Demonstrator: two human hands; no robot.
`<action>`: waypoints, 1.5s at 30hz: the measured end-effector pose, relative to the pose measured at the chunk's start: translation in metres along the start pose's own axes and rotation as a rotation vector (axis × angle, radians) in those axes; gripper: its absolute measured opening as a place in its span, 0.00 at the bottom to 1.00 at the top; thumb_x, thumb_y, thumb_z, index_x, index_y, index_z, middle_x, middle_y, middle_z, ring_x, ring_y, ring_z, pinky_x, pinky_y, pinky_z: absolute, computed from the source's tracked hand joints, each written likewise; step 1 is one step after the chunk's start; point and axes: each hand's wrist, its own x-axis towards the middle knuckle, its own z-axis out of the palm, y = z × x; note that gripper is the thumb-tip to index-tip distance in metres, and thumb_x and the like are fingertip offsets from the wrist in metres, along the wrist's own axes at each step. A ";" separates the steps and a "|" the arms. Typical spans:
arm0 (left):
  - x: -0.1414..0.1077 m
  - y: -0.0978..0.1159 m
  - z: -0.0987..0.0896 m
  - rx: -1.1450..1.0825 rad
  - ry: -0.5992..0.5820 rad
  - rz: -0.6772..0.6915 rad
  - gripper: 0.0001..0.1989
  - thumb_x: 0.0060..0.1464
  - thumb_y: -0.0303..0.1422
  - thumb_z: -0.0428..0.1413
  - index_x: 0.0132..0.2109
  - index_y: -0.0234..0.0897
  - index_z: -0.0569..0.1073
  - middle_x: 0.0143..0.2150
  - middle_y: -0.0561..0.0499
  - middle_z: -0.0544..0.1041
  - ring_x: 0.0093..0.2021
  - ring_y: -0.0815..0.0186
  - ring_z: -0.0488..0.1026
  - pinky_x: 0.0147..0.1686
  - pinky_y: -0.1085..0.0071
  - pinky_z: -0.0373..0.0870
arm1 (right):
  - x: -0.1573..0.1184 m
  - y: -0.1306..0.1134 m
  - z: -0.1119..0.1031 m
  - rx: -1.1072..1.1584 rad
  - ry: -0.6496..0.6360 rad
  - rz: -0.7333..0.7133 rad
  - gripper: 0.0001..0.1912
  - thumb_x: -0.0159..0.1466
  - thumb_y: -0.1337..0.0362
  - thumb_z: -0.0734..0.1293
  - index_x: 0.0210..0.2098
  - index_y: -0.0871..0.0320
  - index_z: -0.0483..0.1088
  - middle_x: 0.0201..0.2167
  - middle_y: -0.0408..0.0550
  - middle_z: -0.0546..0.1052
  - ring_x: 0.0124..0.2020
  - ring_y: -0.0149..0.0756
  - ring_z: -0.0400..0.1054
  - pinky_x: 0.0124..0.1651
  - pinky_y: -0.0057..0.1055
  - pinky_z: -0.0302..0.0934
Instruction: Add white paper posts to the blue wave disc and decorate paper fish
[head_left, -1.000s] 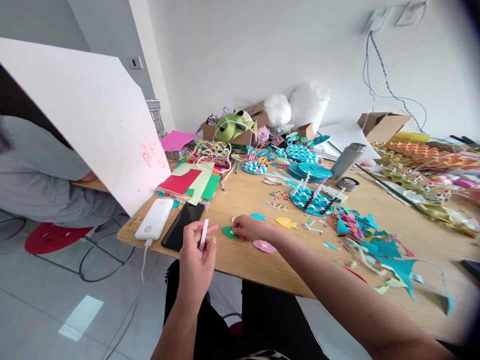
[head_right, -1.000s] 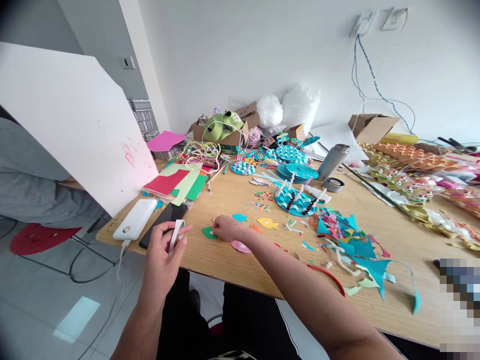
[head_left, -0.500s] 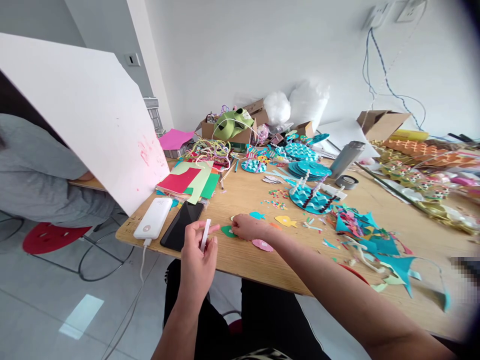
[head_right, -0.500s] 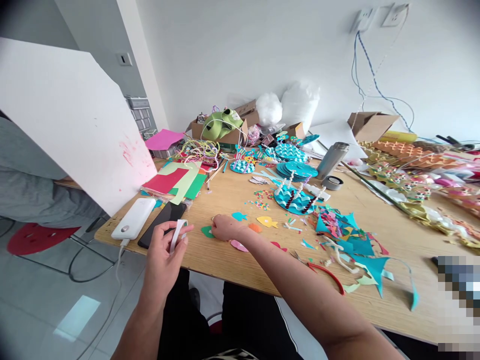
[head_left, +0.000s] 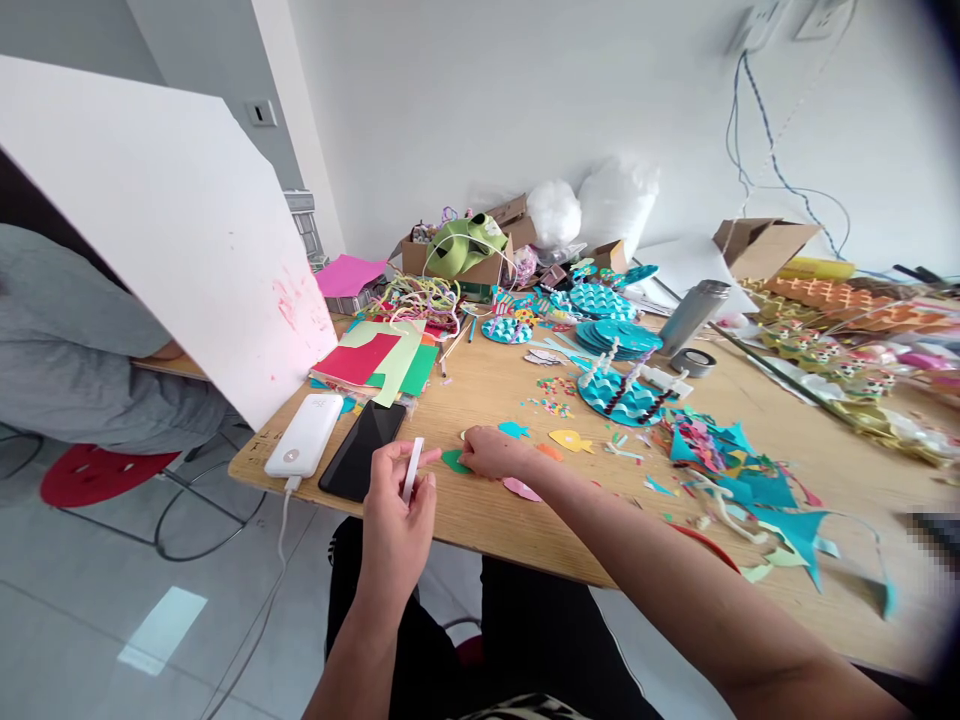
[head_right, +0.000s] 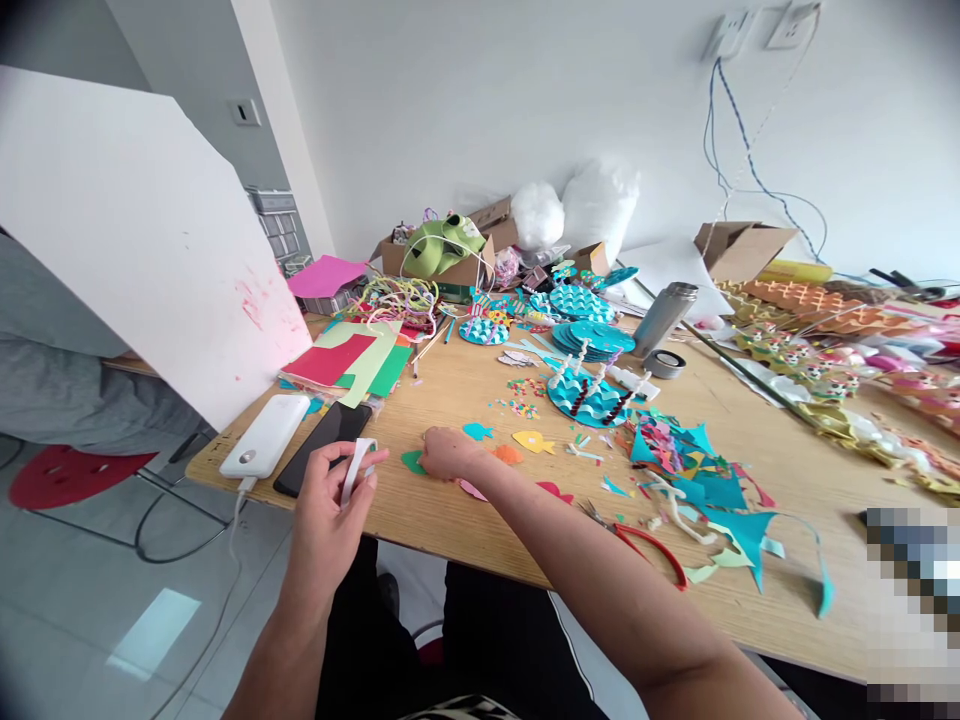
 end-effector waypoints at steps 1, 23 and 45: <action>0.000 0.000 0.000 0.000 0.000 0.003 0.12 0.55 0.31 0.53 0.45 0.39 0.61 0.44 0.43 0.79 0.34 0.66 0.76 0.34 0.72 0.69 | 0.001 -0.001 -0.001 0.006 -0.010 0.006 0.09 0.58 0.66 0.64 0.33 0.62 0.74 0.27 0.53 0.79 0.24 0.36 0.71 0.24 0.27 0.58; -0.002 -0.001 0.003 -0.019 -0.029 -0.013 0.12 0.55 0.31 0.53 0.46 0.40 0.60 0.43 0.45 0.78 0.35 0.66 0.76 0.34 0.72 0.67 | 0.025 -0.002 -0.016 0.163 -0.191 0.103 0.11 0.55 0.70 0.69 0.18 0.62 0.67 0.16 0.44 0.72 0.21 0.30 0.67 0.27 0.25 0.62; -0.004 0.004 -0.003 -0.037 -0.029 0.009 0.12 0.55 0.30 0.52 0.46 0.40 0.60 0.45 0.44 0.78 0.31 0.68 0.72 0.32 0.72 0.65 | 0.026 0.008 -0.018 0.226 -0.175 0.157 0.17 0.50 0.62 0.75 0.16 0.62 0.65 0.14 0.42 0.70 0.20 0.28 0.65 0.26 0.24 0.62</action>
